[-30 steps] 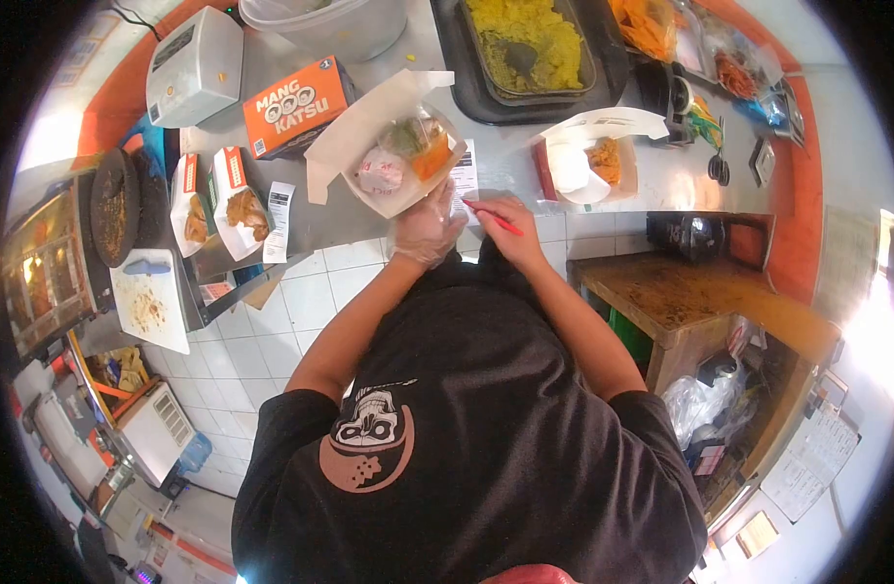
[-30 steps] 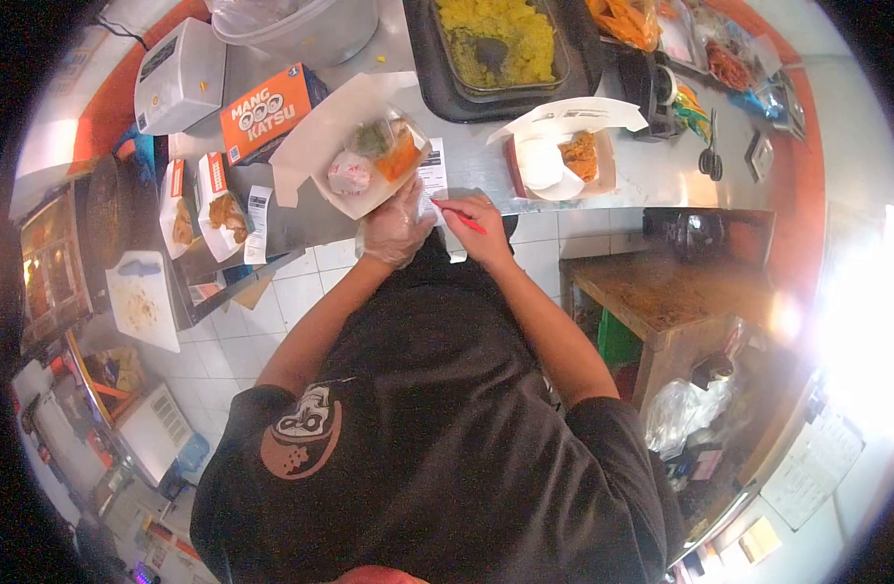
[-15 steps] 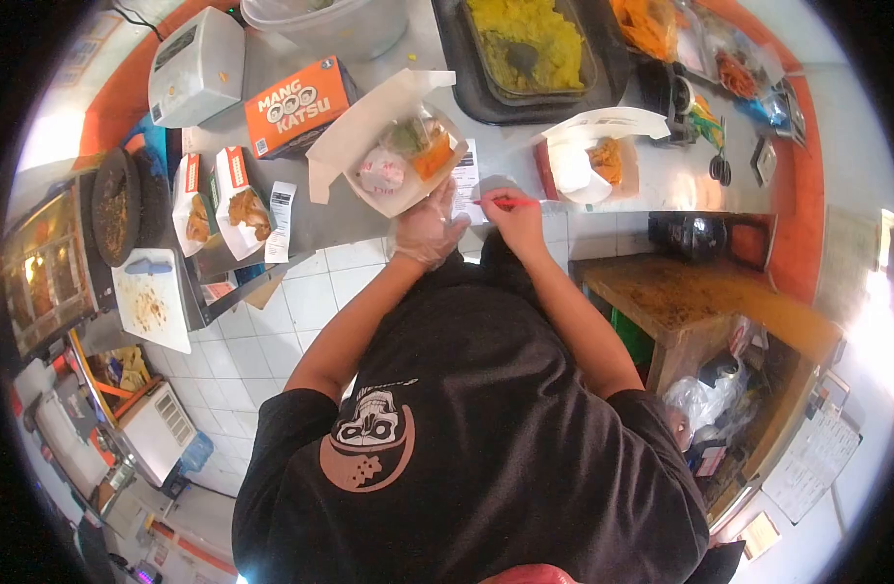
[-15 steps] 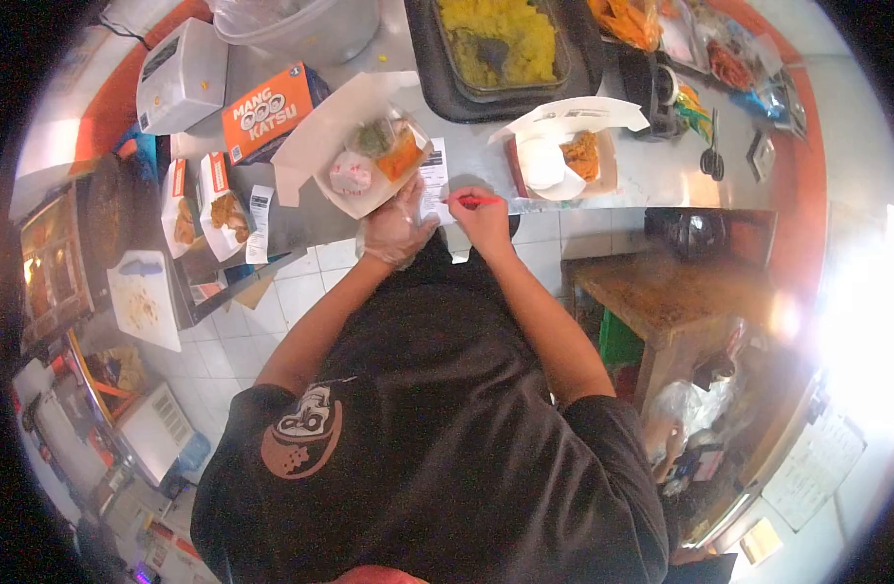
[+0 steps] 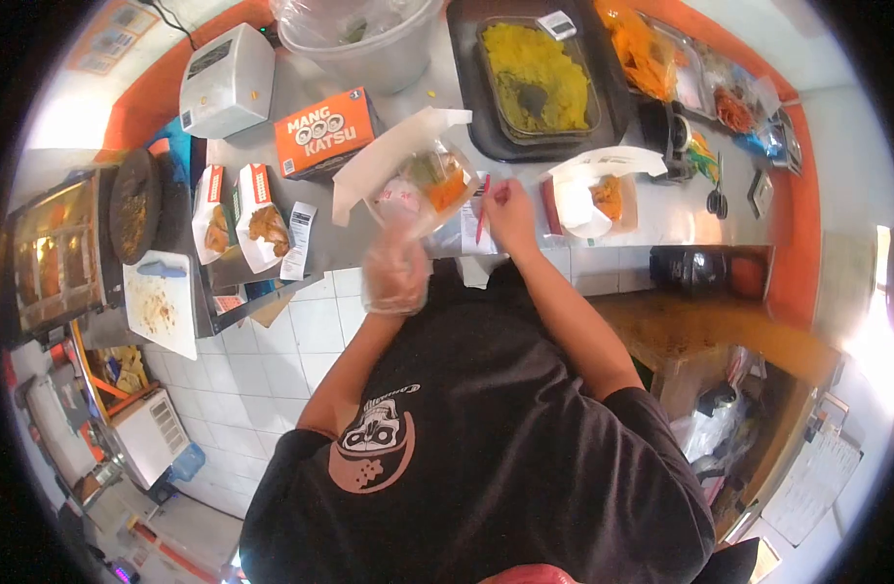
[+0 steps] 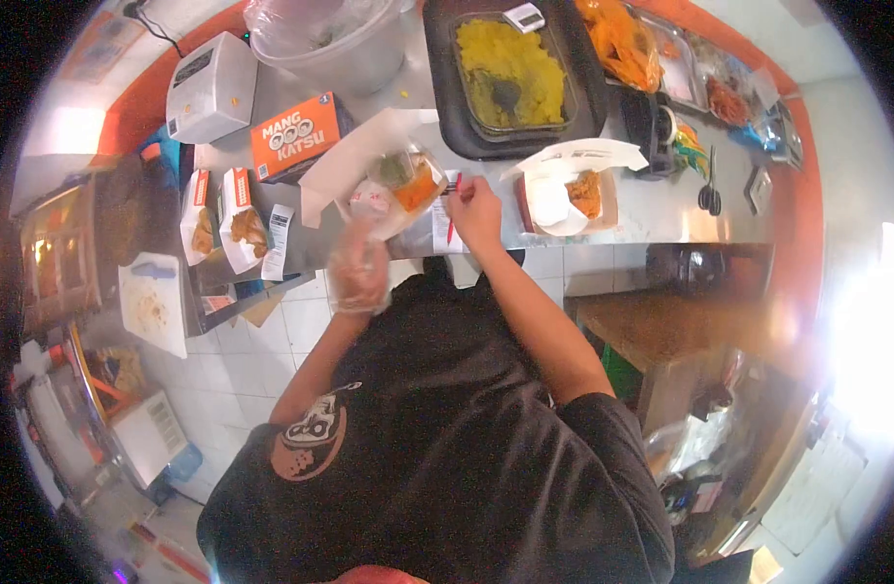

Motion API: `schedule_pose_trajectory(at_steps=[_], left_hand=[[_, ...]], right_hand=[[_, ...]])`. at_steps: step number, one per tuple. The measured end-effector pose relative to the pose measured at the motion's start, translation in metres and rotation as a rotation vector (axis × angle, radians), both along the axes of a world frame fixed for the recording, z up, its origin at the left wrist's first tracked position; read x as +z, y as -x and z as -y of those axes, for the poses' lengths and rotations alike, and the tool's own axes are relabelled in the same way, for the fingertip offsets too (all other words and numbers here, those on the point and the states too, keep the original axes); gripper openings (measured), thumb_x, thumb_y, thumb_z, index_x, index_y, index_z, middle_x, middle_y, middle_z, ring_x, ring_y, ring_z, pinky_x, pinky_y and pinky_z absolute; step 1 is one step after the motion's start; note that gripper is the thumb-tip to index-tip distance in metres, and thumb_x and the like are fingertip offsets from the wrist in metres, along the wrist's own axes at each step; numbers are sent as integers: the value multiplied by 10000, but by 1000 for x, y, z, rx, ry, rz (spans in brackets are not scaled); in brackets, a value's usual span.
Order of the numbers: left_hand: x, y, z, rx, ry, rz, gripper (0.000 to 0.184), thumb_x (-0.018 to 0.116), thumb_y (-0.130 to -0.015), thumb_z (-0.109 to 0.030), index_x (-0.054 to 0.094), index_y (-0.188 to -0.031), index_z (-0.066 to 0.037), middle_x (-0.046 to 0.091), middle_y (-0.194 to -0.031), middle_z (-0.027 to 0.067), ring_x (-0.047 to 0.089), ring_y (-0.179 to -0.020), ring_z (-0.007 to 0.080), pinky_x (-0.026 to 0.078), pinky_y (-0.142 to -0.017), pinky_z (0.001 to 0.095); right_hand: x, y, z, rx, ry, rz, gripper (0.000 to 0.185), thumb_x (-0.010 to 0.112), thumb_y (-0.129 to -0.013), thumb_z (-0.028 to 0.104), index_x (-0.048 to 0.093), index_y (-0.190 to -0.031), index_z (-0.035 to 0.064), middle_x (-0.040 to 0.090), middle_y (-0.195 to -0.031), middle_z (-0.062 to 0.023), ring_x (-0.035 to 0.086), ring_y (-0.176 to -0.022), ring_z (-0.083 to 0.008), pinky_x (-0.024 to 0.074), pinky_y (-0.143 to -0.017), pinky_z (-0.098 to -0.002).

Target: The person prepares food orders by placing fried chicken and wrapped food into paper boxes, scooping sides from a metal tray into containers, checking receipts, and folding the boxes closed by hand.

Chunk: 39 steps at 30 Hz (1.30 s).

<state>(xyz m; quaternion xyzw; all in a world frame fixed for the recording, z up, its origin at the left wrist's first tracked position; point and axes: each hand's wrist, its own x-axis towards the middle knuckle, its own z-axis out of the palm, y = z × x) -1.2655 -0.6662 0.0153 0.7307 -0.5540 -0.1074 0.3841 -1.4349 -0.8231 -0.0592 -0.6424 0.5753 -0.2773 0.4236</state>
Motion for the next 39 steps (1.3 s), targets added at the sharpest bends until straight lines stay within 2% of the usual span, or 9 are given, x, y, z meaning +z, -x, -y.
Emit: schedule_pose_trajectory(at_steps=[3, 6, 9, 12, 15, 19, 30, 35, 39], left_hand=[[12, -31, 12, 480, 198, 146, 416, 597, -876, -136, 574, -1260, 24, 599, -1246, 270, 600, -1110, 420, 466, -983, 442], [1, -57, 34, 657, 239, 175, 326, 581, -902, -171, 616, -1180, -4, 663, -1087, 231, 630, -993, 419, 473, -926, 476], [2, -59, 28, 578, -203, 74, 237, 572, -914, -209, 649, -1057, -36, 669, -959, 190, 627, -903, 402, 463, -855, 507], [-24, -50, 4, 417, -238, 364, 219, 587, -906, -249, 656, -935, -44, 654, -838, 159, 609, -795, 393, 455, -769, 524], [-67, -37, -11, 418, -157, 326, 242, 598, -893, -273, 672, -944, -48, 667, -829, 164, 632, -814, 394, 483, -792, 491], [-41, -20, 10, 512, -102, -327, 322, 702, -827, -314, 693, -967, -24, 689, -904, 191, 654, -860, 362, 497, -777, 451], [-29, -36, 23, 629, -308, -301, 327, 699, -856, -313, 648, -838, 10, 664, -816, 223, 666, -787, 346, 506, -723, 437], [-58, -41, 11, 522, -208, -327, 298, 714, -845, -302, 689, -905, -10, 673, -833, 222, 672, -803, 355, 513, -740, 439], [-65, -37, 10, 476, -74, -478, 324, 712, -834, -225, 677, -1114, -67, 700, -865, 196, 681, -847, 365, 521, -787, 427]], right_hand=[[83, -40, 24, 42, 259, 217, 195, 683, -776, 31, 601, -950, -3, 659, -959, -156, 647, -798, -278, 516, -725, -364], [90, -70, 59, 240, 390, 319, 210, 661, -775, -16, 611, -979, -11, 625, -1032, -148, 619, -835, -283, 506, -766, -368], [70, -71, 67, 295, 455, 172, 224, 670, -766, -25, 636, -986, -1, 612, -1012, -152, 614, -850, -307, 504, -782, -384], [37, -46, 45, 213, 645, 86, 159, 693, -765, 13, 659, -921, 16, 615, -979, -176, 622, -882, -350, 506, -785, -400], [21, -28, 17, 185, 479, -31, 115, 701, -778, 70, 648, -863, 13, 631, -973, -174, 630, -929, -367, 508, -796, -406], [-9, -32, 20, 230, 331, 60, 198, 750, -762, 130, 611, -827, 4, 657, -961, -175, 644, -930, -362, 509, -793, -396], [50, -26, 69, 552, 30, -53, 364, 836, -732, 198, 535, -785, -1, 630, -693, -153, 638, -649, -271, 490, -621, -380], [7, -19, 62, 604, 136, 78, 346, 813, -775, 113, 489, -810, -4, 705, -1090, -206, 694, -1011, -227, 543, -885, -344], [6, -18, 51, 570, -38, 156, 440, 805, -780, 107, 568, -1142, 23, 626, -1271, -213, 649, -1127, -262, 508, -968, -354]])
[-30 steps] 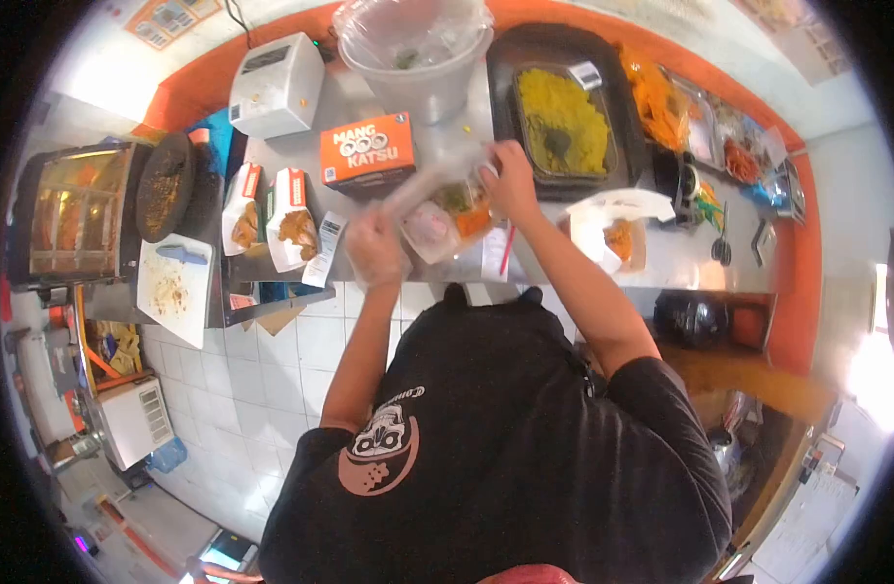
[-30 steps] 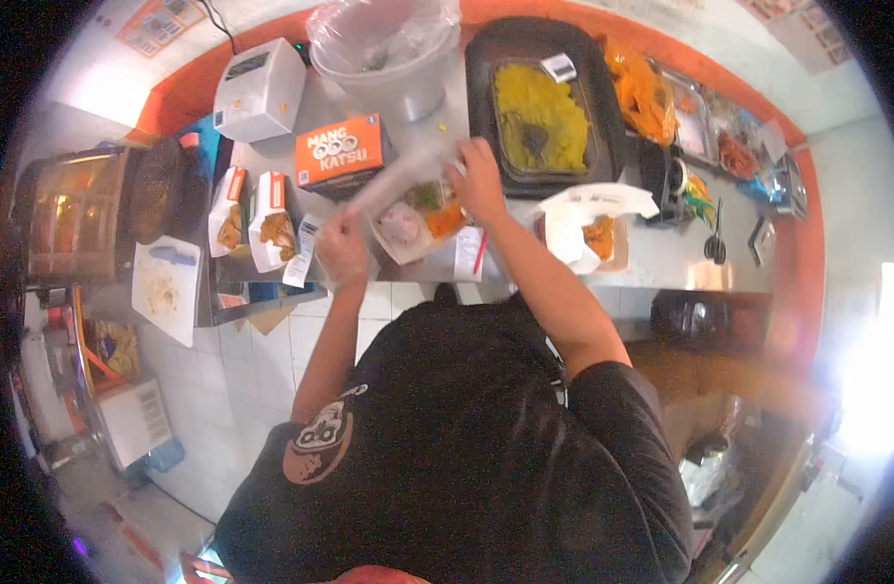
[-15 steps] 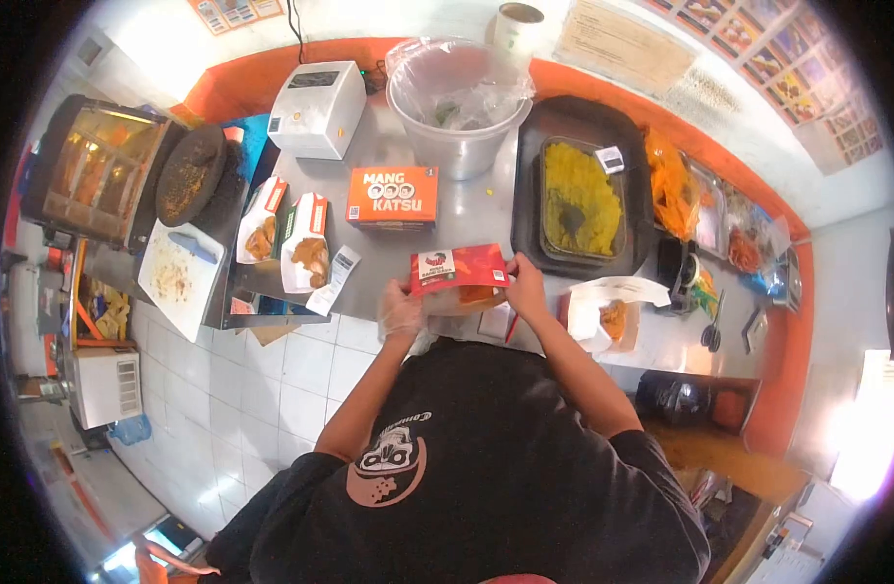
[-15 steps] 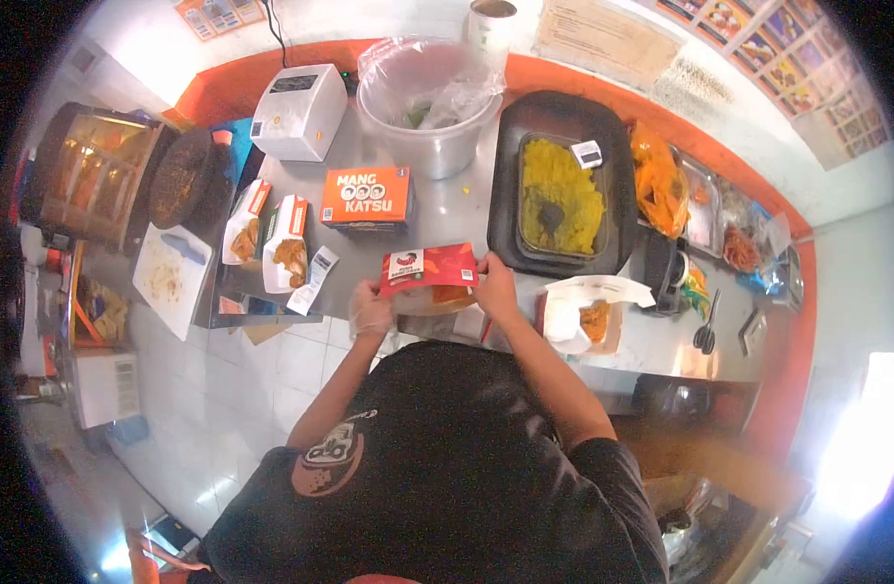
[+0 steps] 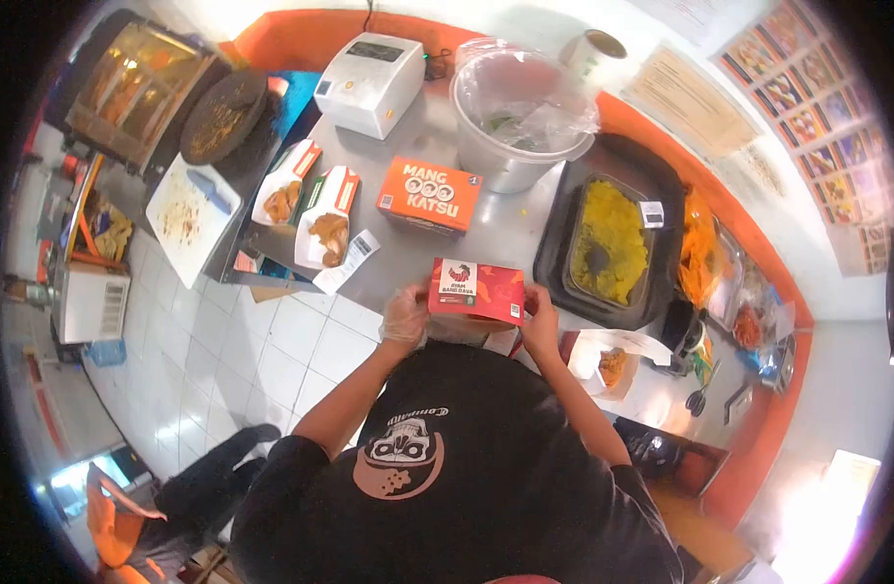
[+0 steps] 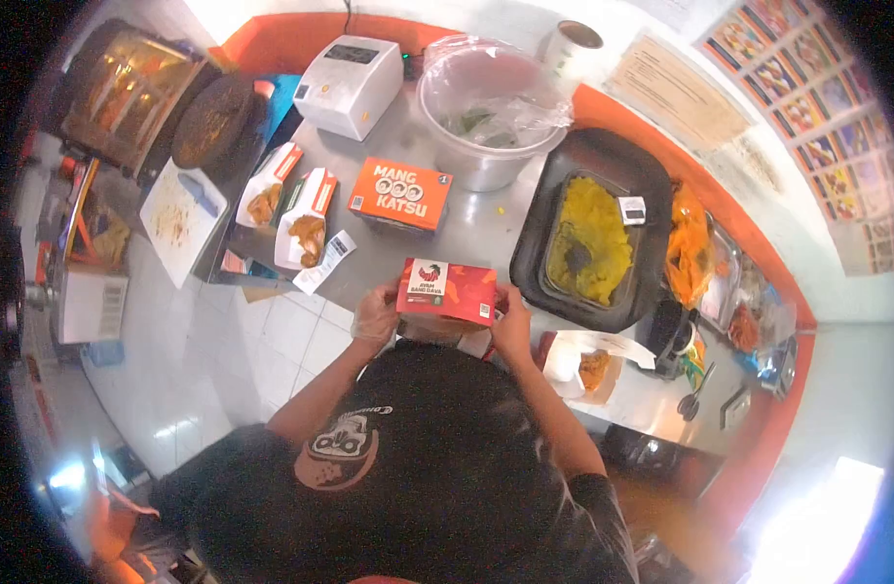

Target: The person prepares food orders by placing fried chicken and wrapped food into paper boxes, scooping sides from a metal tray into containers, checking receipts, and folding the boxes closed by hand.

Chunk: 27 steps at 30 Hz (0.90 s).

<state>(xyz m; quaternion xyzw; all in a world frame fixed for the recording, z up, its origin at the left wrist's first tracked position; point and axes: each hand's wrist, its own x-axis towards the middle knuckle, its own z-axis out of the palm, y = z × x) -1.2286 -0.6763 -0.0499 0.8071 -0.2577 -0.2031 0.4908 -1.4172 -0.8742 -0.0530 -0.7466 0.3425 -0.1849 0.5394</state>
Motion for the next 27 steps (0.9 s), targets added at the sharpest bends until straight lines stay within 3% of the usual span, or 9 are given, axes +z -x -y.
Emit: schedule_pose_trajectory(at_steps=[1, 4, 5, 7, 8, 16, 19, 22, 27], left_hand=[[-2, 0, 1, 17, 82, -17, 389, 712, -832, -218, 664, -1192, -79, 703, -871, 197, 683, -860, 367, 521, -793, 430], [6, -10, -4, -376, -519, 159, 689, 733, -831, -234, 452, -1441, -80, 614, -1266, 223, 597, -1179, 356, 468, -993, 387], [10, -13, -6, -412, -386, 215, 720, 744, -822, -248, 437, -1454, -90, 592, -1298, 223, 569, -1214, 358, 451, -1017, 396], [19, -16, -10, -493, -115, 323, 784, 766, -803, -276, 407, -1479, -110, 547, -1362, 222, 514, -1285, 361, 417, -1066, 414], [23, -18, -14, -525, -100, 298, 798, 779, -788, -282, 412, -1477, -115, 517, -1390, 227, 495, -1300, 368, 406, -1076, 423], [49, -53, -3, -620, -242, 264, 1021, 884, -626, -350, 391, -1485, -103, 325, -1535, 226, 411, -1357, 406, 361, -1126, 447], [29, -68, 9, -747, -67, 303, 1039, 877, -616, -386, 386, -1487, -104, 311, -1537, 224, 412, -1351, 408, 369, -1118, 457], [22, -72, 18, -818, -90, 339, 1012, 858, -638, -385, 385, -1488, -109, 315, -1534, 219, 443, -1315, 419, 379, -1108, 463], [27, -73, 20, -827, -146, 424, 902, 855, -646, -383, 477, -1444, -201, 363, -1513, 202, 486, -1262, 421, 388, -1099, 461]], right_hand=[[13, -2, -2, 30, 25, -23, 548, 804, -780, 108, 545, -1258, 43, 591, -1325, -213, 617, -1181, -269, 483, -1005, -363], [45, 2, -6, 272, 223, -176, 806, 810, -776, 129, 407, -1474, 99, 485, -1452, -204, 488, -1331, -276, 384, -1106, -379], [49, 4, -5, 372, 311, -239, 881, 813, -774, 139, 350, -1523, 117, 450, -1488, -199, 440, -1378, -276, 346, -1138, -383], [45, 7, 3, 402, 173, -201, 936, 852, -719, 179, 365, -1517, 137, 397, -1514, -226, 390, -1409, -312, 319, -1151, -385], [42, 9, 5, 414, 100, -183, 963, 871, -692, 200, 372, -1514, 147, 371, -1526, -240, 365, -1425, -330, 306, -1158, -386], [36, 5, 7, 318, 43, -144, 922, 890, -661, 200, 448, -1466, 113, 468, -1468, -201, 464, -1359, -293, 386, -1112, -366], [33, 6, 6, 309, 71, -126, 902, 902, -639, 209, 491, -1434, 98, 522, -1424, -182, 517, -1316, -270, 415, -1088, -356], [34, 3, 6, 284, 138, -127, 860, 906, -630, 208, 535, -1396, 86, 569, -1371, -180, 554, -1277, -263, 437, -1064, -348], [37, -1, 7, 250, 227, -115, 766, 907, -624, 202, 611, -1319, 76, 630, -1281, -188, 649, -1149, -261, 488, -990, -344]])
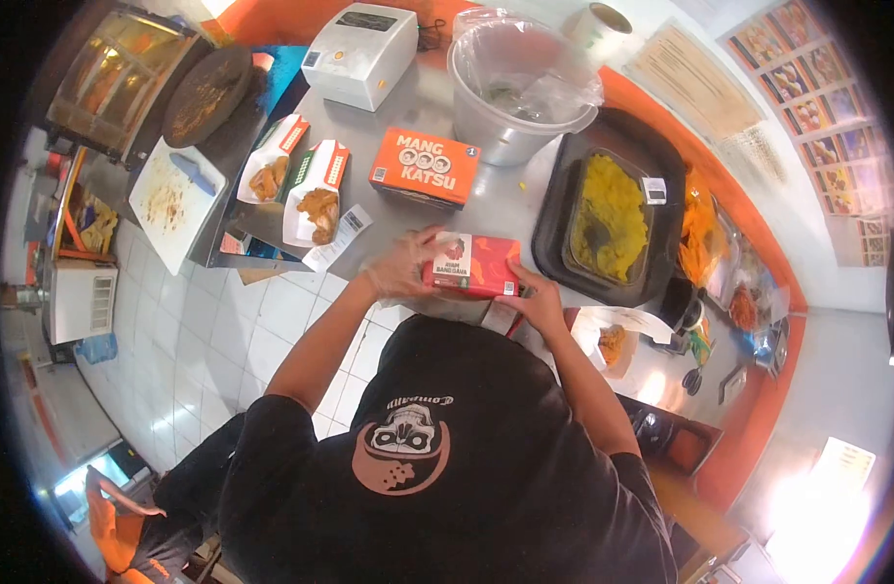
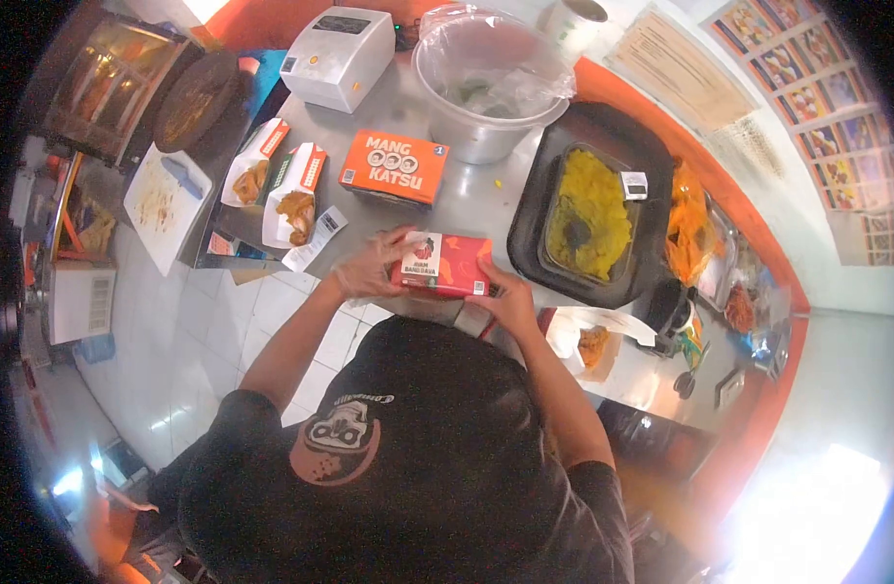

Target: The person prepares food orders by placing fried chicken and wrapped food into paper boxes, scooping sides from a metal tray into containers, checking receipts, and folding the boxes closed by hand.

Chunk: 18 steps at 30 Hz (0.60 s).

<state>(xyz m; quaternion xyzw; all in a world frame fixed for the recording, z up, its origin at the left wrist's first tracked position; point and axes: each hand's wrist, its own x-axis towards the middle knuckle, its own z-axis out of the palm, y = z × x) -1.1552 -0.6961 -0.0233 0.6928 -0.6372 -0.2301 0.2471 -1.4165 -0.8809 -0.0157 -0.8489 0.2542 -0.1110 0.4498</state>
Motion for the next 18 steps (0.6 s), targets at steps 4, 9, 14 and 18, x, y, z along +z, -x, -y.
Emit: schedule_pose_trajectory(at_steps=[4, 9, 14, 18], left_hand=[[-12, 1, -1, 21, 121, -31, 782, 848, -665, -375, 557, -1384, -274, 409, -1484, 190, 501, -1239, 425, 396, -1086, 464], [-10, 4, -5, -28, 98, 7, 747, 826, -702, -354, 554, -1393, -276, 350, -1505, 230, 463, -1276, 417, 378, -1082, 466], [8, 1, -7, -99, 34, -21, 776, 814, -700, -404, 535, -1415, -288, 254, -1540, 251, 406, -1314, 419, 336, -1092, 467], [-7, 3, -8, -87, 55, 0, 761, 808, -693, -417, 559, -1397, -271, 224, -1554, 243, 383, -1337, 423, 313, -1098, 472]], right_hand=[[-11, 4, 1, -14, 38, 55, 711, 910, -615, 225, 658, -1263, 79, 654, -1240, -181, 689, -1031, -268, 497, -951, -345], [-26, 9, -3, 3, 254, 41, 670, 903, -611, 279, 692, -1220, 95, 669, -1219, -170, 682, -1014, -295, 485, -948, -366], [-26, 9, -3, -25, 167, 54, 646, 892, -619, 307, 703, -1212, 134, 667, -1222, -172, 670, -1028, -304, 472, -972, -386], [-27, 12, -2, -18, 96, 7, 572, 867, -672, 274, 708, -1211, 167, 614, -1315, -177, 639, -1092, -322, 471, -973, -390]])
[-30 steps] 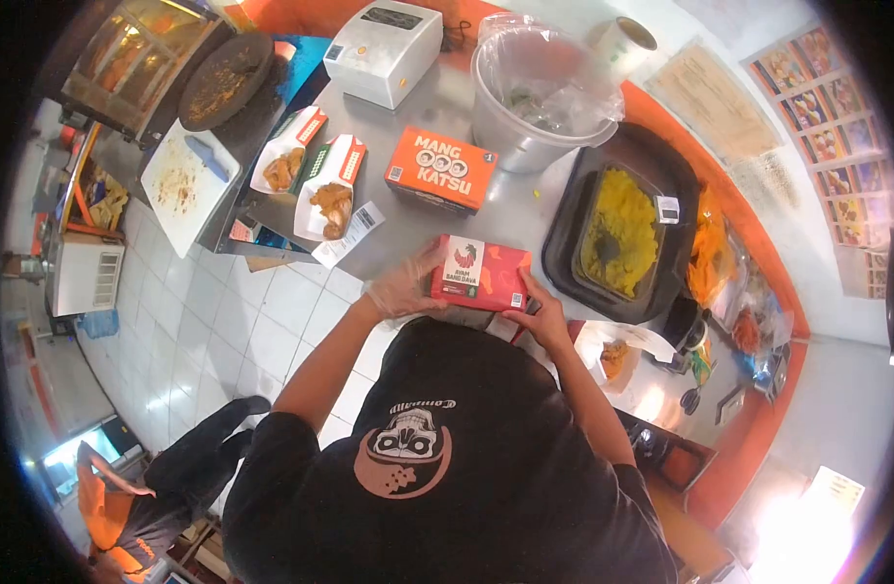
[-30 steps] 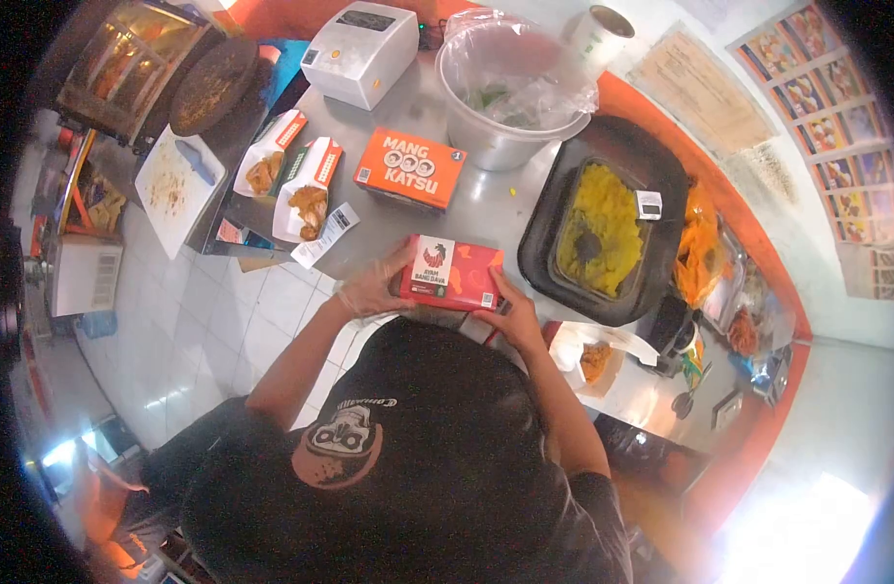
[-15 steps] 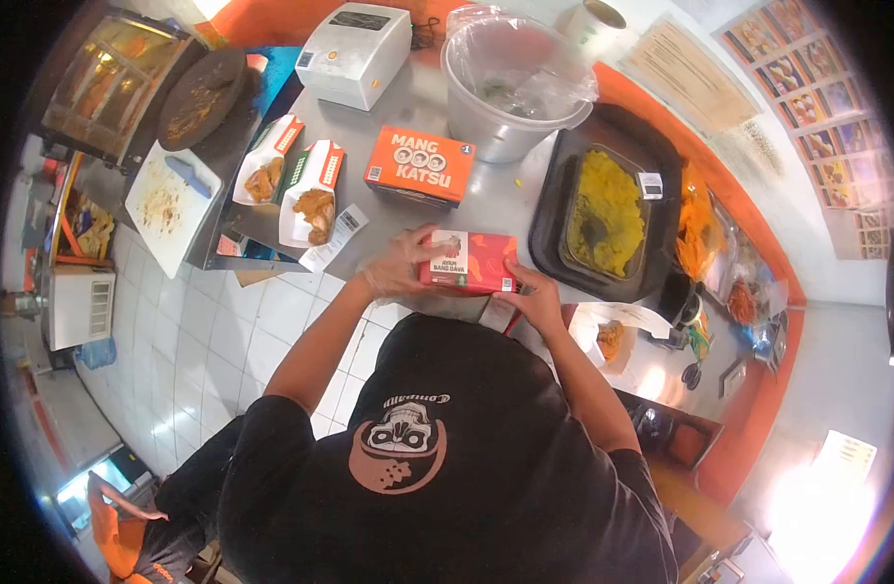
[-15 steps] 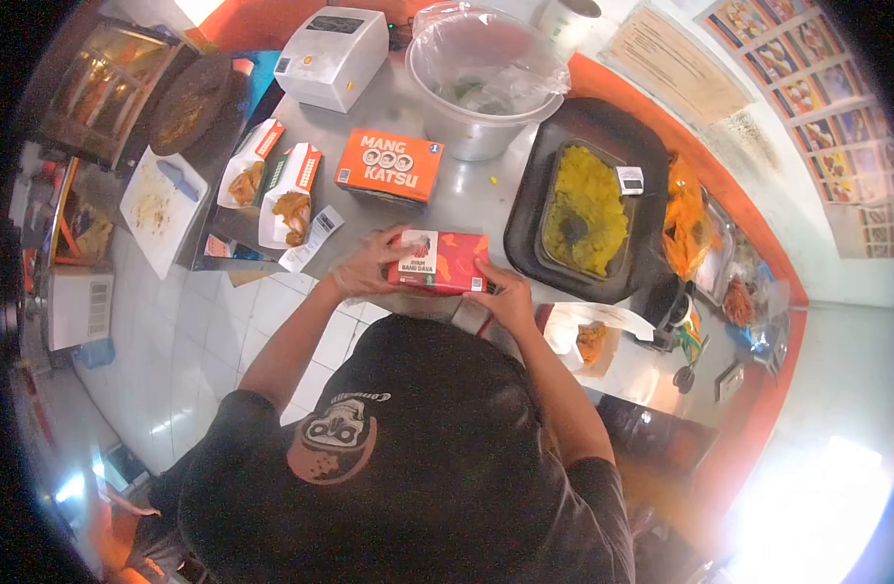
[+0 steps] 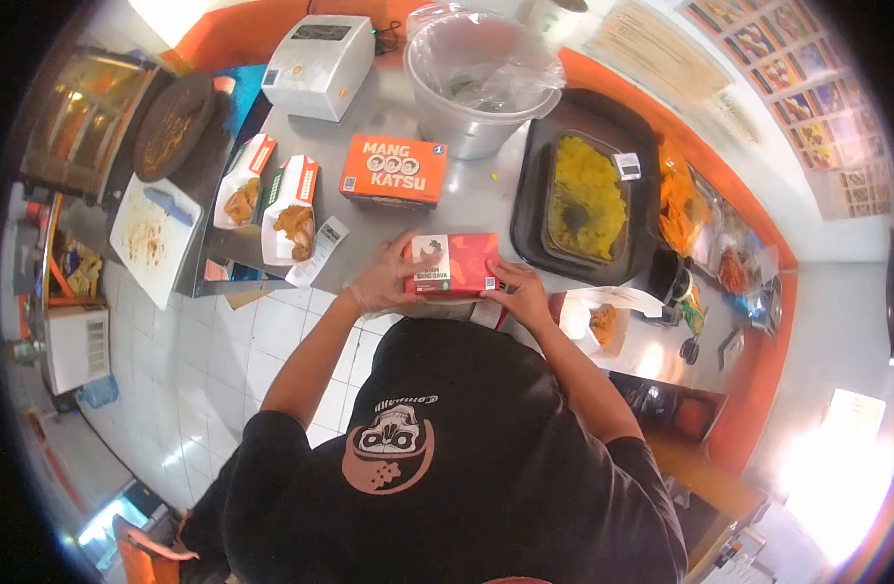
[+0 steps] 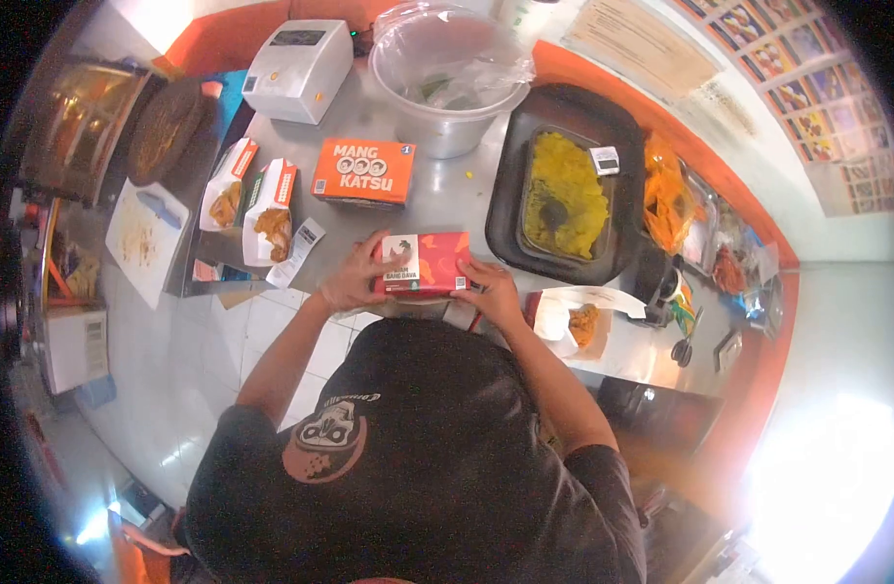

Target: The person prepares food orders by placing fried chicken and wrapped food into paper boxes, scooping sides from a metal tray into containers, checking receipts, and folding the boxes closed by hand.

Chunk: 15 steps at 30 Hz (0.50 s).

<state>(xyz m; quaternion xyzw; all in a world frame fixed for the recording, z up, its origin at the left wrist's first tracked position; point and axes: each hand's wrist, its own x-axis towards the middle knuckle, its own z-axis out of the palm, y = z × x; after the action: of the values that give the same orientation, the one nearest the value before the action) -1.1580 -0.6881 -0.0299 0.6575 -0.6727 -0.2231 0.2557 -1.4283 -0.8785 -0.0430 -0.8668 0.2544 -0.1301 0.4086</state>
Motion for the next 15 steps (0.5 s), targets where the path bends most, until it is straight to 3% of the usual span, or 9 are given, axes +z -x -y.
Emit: schedule_pose_trajectory(at_steps=[3, 6, 10, 11, 14, 15], left_hand=[[-6, 3, -1, -14, 33, 16, 650, 789, -720, -399, 623, -1334, -264, 204, -1565, 248, 380, -1343, 416, 300, -1103, 468], [-25, 10, -8, 21, 32, 15, 524, 768, -750, -420, 690, -1246, -270, 185, -1574, 259, 371, -1344, 428, 285, -1108, 479], [15, 23, -7, -31, 83, 157, 458, 705, -788, -543, 710, -1200, -342, 175, -1585, 255, 276, -1397, 439, 222, -1132, 534], [8, 19, -7, -87, 153, 249, 669, 672, -756, -644, 625, -1329, -301, 199, -1577, 260, 272, -1391, 461, 196, -1146, 570], [48, 59, 18, 7, 101, 377, 934, 657, -695, -729, 470, -1465, -236, 236, -1560, 266, 291, -1380, 469, 233, -1119, 585], [45, 69, 29, -11, 66, 416, 972, 671, -686, -720, 431, -1483, -220, 252, -1550, 266, 304, -1370, 470, 248, -1108, 584]], right_hand=[[-17, 10, 1, 100, -55, 32, 530, 832, -734, 168, 687, -1243, 162, 552, -1395, -186, 587, -1186, -326, 454, -1011, -387], [-8, 13, -7, 123, -25, 105, 515, 802, -753, 122, 682, -1250, 186, 510, -1447, -159, 582, -1181, -326, 460, -1000, -398], [-8, 19, -12, 85, 203, 87, 393, 753, -783, 177, 718, -1173, 212, 561, -1392, -122, 613, -1084, -330, 480, -925, -443], [-19, 18, -16, 59, 283, 60, 367, 738, -789, 171, 724, -1153, 215, 579, -1370, -113, 619, -1063, -323, 484, -903, -443], [-47, 16, -23, -67, 322, 147, 301, 688, -810, 169, 736, -1101, 231, 630, -1305, -73, 634, -981, -303, 489, -831, -442], [-42, 18, -24, -75, 280, 107, 346, 677, -806, 145, 727, -1138, 230, 630, -1312, -75, 633, -1019, -310, 467, -909, -443]])
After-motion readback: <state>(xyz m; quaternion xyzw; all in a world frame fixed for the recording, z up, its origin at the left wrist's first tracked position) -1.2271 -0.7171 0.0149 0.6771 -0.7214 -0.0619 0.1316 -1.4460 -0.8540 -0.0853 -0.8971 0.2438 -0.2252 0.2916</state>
